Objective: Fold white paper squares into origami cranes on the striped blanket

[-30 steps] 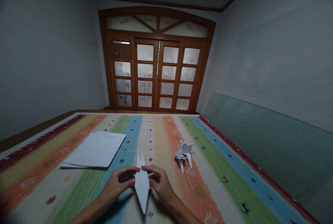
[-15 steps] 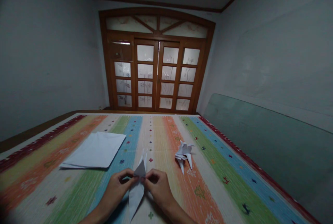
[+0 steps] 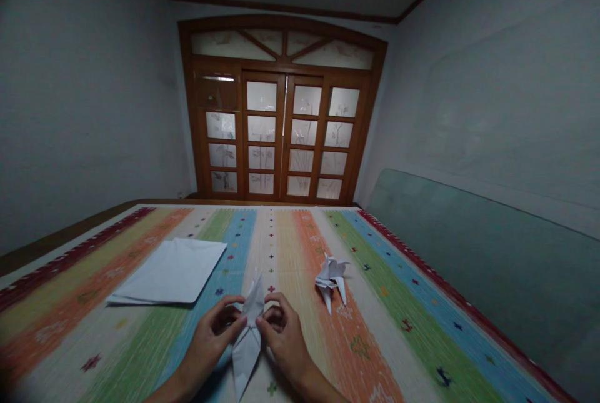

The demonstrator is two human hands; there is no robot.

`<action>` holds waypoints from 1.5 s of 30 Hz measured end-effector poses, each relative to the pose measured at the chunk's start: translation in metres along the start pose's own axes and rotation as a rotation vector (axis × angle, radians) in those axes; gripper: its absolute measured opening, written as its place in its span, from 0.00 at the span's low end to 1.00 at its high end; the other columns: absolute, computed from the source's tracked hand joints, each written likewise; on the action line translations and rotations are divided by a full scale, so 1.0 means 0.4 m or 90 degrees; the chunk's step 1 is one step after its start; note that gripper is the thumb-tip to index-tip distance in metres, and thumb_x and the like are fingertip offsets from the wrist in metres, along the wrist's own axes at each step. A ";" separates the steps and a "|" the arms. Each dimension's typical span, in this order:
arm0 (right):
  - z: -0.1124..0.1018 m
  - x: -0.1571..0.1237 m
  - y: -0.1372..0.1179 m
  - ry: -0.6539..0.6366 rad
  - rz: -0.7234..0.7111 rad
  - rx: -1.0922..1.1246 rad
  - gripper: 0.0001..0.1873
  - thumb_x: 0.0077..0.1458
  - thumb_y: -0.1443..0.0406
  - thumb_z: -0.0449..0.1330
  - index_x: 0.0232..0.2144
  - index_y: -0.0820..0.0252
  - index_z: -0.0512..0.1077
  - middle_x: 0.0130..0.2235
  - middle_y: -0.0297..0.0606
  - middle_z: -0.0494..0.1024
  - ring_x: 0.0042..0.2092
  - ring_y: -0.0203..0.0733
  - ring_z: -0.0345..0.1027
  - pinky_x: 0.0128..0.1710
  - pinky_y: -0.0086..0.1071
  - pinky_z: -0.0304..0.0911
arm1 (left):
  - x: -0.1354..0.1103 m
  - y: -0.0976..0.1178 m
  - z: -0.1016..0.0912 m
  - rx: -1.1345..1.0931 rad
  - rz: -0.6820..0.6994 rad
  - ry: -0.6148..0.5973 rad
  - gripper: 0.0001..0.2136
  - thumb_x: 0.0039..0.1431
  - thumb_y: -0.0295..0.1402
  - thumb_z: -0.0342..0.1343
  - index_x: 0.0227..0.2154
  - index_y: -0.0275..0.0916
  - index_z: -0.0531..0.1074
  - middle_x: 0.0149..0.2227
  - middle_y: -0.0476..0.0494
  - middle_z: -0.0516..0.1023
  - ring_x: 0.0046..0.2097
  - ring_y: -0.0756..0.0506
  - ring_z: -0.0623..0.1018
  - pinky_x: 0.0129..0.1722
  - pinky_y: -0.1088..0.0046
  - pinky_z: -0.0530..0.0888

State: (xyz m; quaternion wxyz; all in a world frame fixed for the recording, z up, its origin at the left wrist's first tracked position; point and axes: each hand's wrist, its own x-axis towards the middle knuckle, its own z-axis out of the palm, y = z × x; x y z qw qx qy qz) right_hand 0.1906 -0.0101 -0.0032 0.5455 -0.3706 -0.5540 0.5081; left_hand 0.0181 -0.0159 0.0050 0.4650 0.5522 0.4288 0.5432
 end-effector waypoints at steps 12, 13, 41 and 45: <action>-0.007 0.005 -0.023 -0.096 -0.030 -0.037 0.20 0.56 0.48 0.65 0.32 0.58 0.82 0.29 0.37 0.79 0.34 0.45 0.72 0.38 0.34 0.67 | 0.005 0.021 -0.009 -0.003 -0.006 -0.133 0.20 0.53 0.52 0.66 0.35 0.37 0.82 0.33 0.42 0.82 0.38 0.41 0.79 0.40 0.70 0.73; -0.008 0.005 -0.016 -0.094 -0.021 -0.042 0.21 0.56 0.47 0.65 0.31 0.59 0.82 0.27 0.35 0.78 0.31 0.43 0.70 0.35 0.32 0.66 | 0.006 0.018 -0.008 -0.001 -0.008 -0.131 0.21 0.53 0.52 0.65 0.34 0.37 0.82 0.32 0.43 0.82 0.37 0.41 0.78 0.39 0.71 0.73; -0.006 0.001 0.010 -0.052 0.031 -0.009 0.14 0.47 0.57 0.71 0.27 0.60 0.72 0.20 0.27 0.70 0.22 0.34 0.64 0.24 0.26 0.59 | 0.007 0.018 -0.020 -0.031 -0.011 -0.199 0.19 0.56 0.51 0.64 0.30 0.37 0.79 0.28 0.47 0.77 0.33 0.45 0.74 0.33 0.75 0.67; -0.007 0.004 0.007 -0.040 0.052 0.001 0.18 0.45 0.53 0.71 0.23 0.61 0.72 0.19 0.29 0.70 0.20 0.35 0.64 0.22 0.26 0.60 | 0.004 0.016 -0.021 -0.010 -0.005 -0.192 0.21 0.57 0.53 0.62 0.30 0.37 0.80 0.28 0.47 0.78 0.31 0.45 0.75 0.32 0.75 0.67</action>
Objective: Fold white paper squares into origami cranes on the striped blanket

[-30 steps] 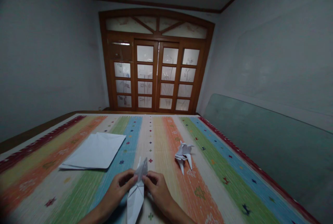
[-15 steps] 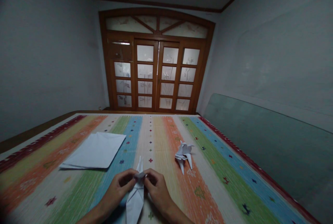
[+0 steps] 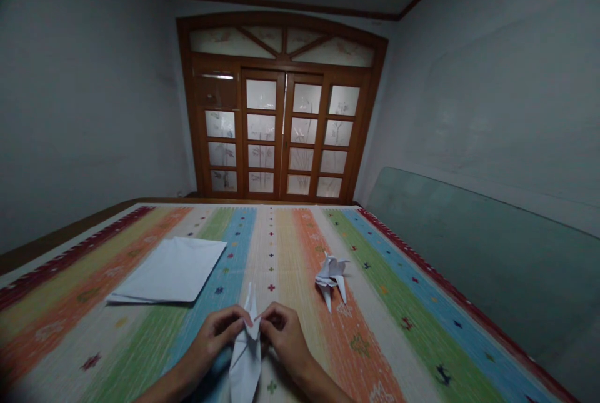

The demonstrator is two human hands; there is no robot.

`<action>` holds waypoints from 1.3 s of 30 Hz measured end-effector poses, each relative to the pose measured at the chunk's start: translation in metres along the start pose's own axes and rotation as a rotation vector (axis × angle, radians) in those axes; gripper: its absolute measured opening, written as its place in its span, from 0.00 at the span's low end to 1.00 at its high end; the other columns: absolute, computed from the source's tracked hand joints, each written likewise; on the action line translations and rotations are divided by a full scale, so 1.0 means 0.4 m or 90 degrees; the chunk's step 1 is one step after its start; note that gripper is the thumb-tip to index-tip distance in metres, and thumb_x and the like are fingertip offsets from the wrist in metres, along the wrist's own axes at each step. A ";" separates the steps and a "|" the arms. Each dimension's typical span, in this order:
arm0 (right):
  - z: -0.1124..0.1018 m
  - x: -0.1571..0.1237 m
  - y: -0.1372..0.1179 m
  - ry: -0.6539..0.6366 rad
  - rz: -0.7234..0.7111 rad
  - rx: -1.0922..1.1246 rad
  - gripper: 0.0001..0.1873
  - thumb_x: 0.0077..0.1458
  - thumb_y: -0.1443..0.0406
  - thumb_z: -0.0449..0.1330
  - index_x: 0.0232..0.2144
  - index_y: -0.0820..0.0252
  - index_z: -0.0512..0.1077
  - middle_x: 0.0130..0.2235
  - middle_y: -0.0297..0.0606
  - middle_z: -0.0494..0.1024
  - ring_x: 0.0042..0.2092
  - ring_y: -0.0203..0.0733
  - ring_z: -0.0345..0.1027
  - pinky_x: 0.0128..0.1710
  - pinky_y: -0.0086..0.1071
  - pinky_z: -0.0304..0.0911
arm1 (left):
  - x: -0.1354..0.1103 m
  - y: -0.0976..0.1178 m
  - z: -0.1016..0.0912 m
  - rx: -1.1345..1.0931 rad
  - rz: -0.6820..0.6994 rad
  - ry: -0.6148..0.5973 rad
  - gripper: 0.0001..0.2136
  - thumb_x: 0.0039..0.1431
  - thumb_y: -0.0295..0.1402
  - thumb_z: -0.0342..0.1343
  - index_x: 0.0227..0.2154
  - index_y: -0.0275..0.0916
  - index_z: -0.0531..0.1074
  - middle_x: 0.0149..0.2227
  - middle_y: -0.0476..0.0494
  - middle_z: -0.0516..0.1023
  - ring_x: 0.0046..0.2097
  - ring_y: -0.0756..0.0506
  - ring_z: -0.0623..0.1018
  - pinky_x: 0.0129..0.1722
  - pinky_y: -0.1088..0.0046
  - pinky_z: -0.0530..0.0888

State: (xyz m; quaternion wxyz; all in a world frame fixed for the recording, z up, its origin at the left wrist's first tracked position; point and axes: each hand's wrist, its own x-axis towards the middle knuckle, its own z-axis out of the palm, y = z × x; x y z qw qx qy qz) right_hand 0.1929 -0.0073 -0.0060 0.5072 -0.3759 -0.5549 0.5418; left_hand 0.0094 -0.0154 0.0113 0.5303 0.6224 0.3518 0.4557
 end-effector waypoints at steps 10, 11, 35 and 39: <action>0.011 -0.005 -0.004 0.073 -0.056 -0.044 0.15 0.49 0.56 0.69 0.23 0.61 0.75 0.23 0.34 0.75 0.24 0.38 0.67 0.25 0.28 0.61 | -0.013 0.016 0.020 0.261 0.140 0.113 0.14 0.67 0.43 0.55 0.41 0.44 0.84 0.40 0.41 0.84 0.43 0.41 0.81 0.45 0.70 0.74; 0.011 -0.005 -0.001 0.081 -0.064 -0.049 0.13 0.50 0.57 0.68 0.24 0.61 0.75 0.24 0.34 0.75 0.25 0.38 0.68 0.25 0.28 0.61 | -0.013 0.012 0.021 0.269 0.151 0.112 0.14 0.67 0.42 0.55 0.42 0.45 0.84 0.40 0.42 0.84 0.43 0.41 0.82 0.44 0.71 0.74; 0.033 -0.039 -0.008 0.097 -0.162 -0.199 0.19 0.58 0.52 0.64 0.26 0.61 0.79 0.26 0.40 0.81 0.28 0.42 0.74 0.29 0.28 0.67 | -0.025 0.008 0.030 0.342 0.240 0.075 0.15 0.69 0.37 0.52 0.53 0.48 0.78 0.35 0.43 0.79 0.38 0.44 0.80 0.39 0.71 0.77; 0.031 -0.037 -0.005 0.101 -0.168 -0.201 0.20 0.57 0.51 0.64 0.26 0.61 0.79 0.25 0.40 0.81 0.28 0.42 0.74 0.28 0.29 0.67 | -0.032 0.013 0.030 0.336 0.283 0.049 0.18 0.68 0.35 0.52 0.57 0.44 0.75 0.36 0.41 0.78 0.39 0.43 0.80 0.39 0.70 0.77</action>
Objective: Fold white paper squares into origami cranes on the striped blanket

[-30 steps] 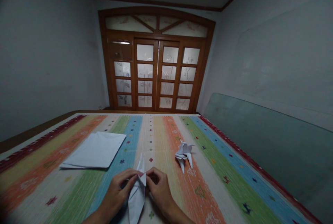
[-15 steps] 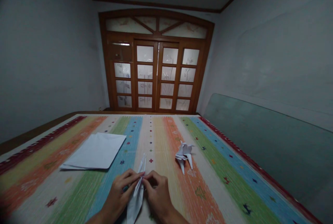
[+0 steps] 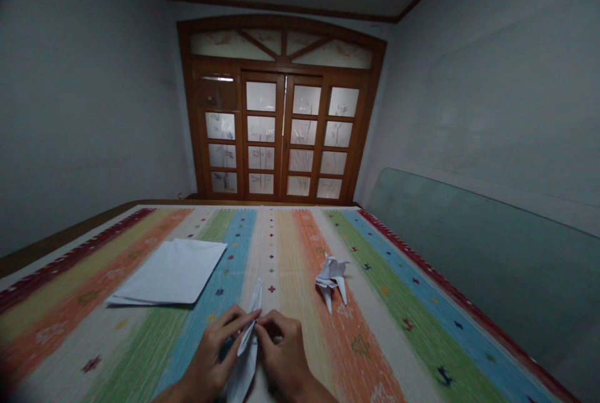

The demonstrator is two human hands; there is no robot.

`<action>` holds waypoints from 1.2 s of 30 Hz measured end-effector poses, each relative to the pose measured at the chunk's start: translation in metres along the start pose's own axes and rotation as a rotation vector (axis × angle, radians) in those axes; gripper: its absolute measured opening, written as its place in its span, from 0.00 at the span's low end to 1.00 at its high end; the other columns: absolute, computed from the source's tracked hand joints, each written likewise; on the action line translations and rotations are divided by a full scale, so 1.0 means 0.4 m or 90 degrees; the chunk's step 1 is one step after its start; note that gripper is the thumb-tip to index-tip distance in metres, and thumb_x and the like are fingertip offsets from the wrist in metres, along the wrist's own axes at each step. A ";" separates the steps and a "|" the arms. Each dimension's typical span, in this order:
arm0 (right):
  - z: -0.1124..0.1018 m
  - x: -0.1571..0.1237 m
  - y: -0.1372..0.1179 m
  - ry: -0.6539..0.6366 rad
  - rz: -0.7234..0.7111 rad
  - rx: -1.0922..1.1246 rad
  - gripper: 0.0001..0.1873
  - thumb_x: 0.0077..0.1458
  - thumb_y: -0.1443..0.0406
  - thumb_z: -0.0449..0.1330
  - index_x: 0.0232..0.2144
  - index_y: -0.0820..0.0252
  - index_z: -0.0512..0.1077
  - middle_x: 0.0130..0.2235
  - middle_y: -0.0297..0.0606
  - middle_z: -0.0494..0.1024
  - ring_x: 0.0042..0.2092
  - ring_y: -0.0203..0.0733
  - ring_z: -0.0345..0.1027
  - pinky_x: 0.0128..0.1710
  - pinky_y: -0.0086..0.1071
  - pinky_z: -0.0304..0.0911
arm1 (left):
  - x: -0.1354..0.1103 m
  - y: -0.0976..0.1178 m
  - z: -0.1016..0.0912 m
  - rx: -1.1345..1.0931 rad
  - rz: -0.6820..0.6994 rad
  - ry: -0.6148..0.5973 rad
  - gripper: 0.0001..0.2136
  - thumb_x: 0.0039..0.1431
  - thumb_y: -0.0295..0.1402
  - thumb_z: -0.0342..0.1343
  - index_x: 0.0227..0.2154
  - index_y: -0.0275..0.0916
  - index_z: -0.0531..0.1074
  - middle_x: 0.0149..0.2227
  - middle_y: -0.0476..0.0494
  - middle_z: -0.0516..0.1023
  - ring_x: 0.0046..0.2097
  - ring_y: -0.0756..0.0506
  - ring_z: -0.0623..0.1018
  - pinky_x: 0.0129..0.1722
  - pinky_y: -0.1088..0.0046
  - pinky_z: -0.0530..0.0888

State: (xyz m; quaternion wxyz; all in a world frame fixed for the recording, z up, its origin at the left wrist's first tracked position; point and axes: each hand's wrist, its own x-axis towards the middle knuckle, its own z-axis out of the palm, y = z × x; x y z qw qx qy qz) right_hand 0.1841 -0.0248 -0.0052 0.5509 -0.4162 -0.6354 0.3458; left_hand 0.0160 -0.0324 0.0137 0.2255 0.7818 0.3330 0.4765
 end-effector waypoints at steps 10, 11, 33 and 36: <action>-0.003 -0.001 -0.006 -0.013 -0.023 -0.041 0.14 0.59 0.56 0.64 0.29 0.60 0.81 0.29 0.42 0.84 0.32 0.46 0.78 0.34 0.31 0.70 | 0.004 -0.007 0.007 0.018 0.010 0.084 0.11 0.67 0.38 0.58 0.49 0.47 0.81 0.36 0.44 0.84 0.38 0.44 0.84 0.40 0.75 0.80; -0.004 0.000 -0.008 -0.020 -0.025 -0.037 0.14 0.59 0.56 0.64 0.30 0.60 0.81 0.30 0.42 0.84 0.33 0.46 0.78 0.34 0.31 0.70 | 0.003 -0.006 0.006 0.018 0.019 0.088 0.11 0.68 0.38 0.57 0.48 0.47 0.81 0.37 0.44 0.85 0.39 0.44 0.85 0.40 0.74 0.81; 0.000 0.001 0.013 -0.017 0.036 0.065 0.26 0.54 0.51 0.68 0.50 0.60 0.75 0.27 0.39 0.81 0.29 0.43 0.75 0.29 0.31 0.70 | 0.005 -0.001 -0.011 -0.016 -0.095 0.135 0.06 0.57 0.38 0.64 0.33 0.44 0.85 0.33 0.44 0.88 0.34 0.41 0.86 0.36 0.72 0.81; -0.003 0.001 0.016 -0.033 0.055 0.088 0.25 0.52 0.54 0.69 0.50 0.60 0.77 0.29 0.40 0.82 0.31 0.46 0.77 0.31 0.33 0.71 | 0.011 0.005 -0.013 -0.027 -0.141 0.143 0.07 0.56 0.38 0.64 0.31 0.43 0.85 0.31 0.45 0.87 0.32 0.41 0.85 0.35 0.72 0.80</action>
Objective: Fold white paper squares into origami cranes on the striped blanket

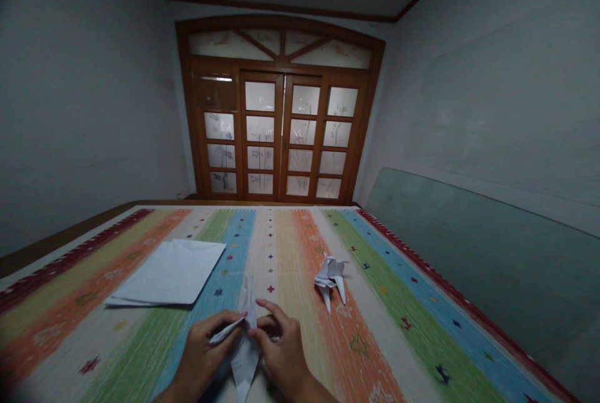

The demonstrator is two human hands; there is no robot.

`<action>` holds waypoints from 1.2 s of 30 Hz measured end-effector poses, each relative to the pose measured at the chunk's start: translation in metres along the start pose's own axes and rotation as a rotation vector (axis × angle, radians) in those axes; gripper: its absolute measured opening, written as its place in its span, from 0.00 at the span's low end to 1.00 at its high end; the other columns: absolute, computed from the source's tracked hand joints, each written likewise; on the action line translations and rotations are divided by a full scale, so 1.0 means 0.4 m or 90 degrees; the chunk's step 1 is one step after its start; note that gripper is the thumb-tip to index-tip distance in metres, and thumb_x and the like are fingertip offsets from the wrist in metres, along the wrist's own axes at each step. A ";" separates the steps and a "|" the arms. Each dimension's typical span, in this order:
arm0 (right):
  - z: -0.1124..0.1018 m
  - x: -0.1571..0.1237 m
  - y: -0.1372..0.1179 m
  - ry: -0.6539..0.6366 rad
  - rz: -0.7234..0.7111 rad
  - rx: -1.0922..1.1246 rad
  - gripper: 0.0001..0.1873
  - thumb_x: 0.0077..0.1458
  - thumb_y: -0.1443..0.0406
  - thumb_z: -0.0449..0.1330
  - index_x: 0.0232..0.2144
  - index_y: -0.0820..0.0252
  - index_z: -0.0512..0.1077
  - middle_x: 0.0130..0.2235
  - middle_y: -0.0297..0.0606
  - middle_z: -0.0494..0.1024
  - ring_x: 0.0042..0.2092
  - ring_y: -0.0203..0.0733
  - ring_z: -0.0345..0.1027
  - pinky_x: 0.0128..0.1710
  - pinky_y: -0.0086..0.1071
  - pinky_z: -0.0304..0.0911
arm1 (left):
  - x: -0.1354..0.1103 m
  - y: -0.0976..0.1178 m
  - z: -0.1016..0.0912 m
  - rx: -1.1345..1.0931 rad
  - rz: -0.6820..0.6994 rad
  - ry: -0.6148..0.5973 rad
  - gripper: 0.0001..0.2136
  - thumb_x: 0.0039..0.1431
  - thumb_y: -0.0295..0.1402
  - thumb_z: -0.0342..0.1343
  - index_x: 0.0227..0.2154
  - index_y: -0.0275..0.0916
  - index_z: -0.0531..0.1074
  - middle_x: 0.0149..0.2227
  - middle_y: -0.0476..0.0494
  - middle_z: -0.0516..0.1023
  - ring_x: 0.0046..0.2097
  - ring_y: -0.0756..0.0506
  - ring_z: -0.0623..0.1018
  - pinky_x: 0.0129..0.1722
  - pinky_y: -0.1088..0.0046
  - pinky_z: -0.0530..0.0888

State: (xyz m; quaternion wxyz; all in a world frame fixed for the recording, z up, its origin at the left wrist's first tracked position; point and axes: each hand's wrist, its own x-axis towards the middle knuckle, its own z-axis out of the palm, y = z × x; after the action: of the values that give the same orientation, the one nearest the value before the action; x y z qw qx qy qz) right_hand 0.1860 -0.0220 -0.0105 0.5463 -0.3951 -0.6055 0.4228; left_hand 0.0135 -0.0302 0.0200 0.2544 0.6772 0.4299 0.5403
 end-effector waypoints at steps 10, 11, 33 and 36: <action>0.010 -0.009 0.000 -0.067 -0.034 0.016 0.29 0.51 0.66 0.67 0.57 0.57 0.72 0.46 0.46 0.81 0.40 0.45 0.77 0.39 0.34 0.73 | 0.025 0.007 0.010 -0.164 -0.170 0.072 0.08 0.45 0.36 0.65 0.30 0.41 0.79 0.30 0.47 0.84 0.34 0.40 0.84 0.35 0.69 0.80; 0.010 -0.009 -0.004 -0.072 -0.039 0.007 0.30 0.52 0.67 0.66 0.58 0.57 0.71 0.46 0.46 0.80 0.41 0.44 0.76 0.41 0.34 0.72 | 0.025 0.004 0.011 -0.178 -0.178 0.076 0.09 0.45 0.36 0.66 0.30 0.40 0.79 0.30 0.47 0.84 0.34 0.40 0.84 0.35 0.69 0.80; -0.003 -0.004 -0.008 -0.024 -0.123 -0.165 0.16 0.45 0.77 0.54 0.31 0.58 0.77 0.33 0.37 0.82 0.36 0.44 0.76 0.38 0.30 0.65 | 0.027 -0.004 0.028 -0.531 -0.383 0.004 0.23 0.40 0.31 0.69 0.43 0.39 0.75 0.26 0.52 0.78 0.29 0.47 0.77 0.32 0.76 0.72; -0.009 0.001 -0.002 0.045 -0.205 -0.183 0.16 0.43 0.77 0.54 0.31 0.57 0.75 0.32 0.35 0.80 0.37 0.43 0.74 0.38 0.31 0.64 | 0.023 0.011 0.026 -0.497 -0.393 -0.029 0.16 0.39 0.29 0.68 0.36 0.36 0.79 0.28 0.49 0.79 0.35 0.44 0.77 0.36 0.74 0.72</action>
State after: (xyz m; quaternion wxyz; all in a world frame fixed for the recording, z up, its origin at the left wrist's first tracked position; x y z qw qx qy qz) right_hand 0.1895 -0.0218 -0.0097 0.5655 -0.3816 -0.6955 0.2255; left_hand 0.0252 -0.0232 0.0255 0.6465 0.3842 0.3703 0.5452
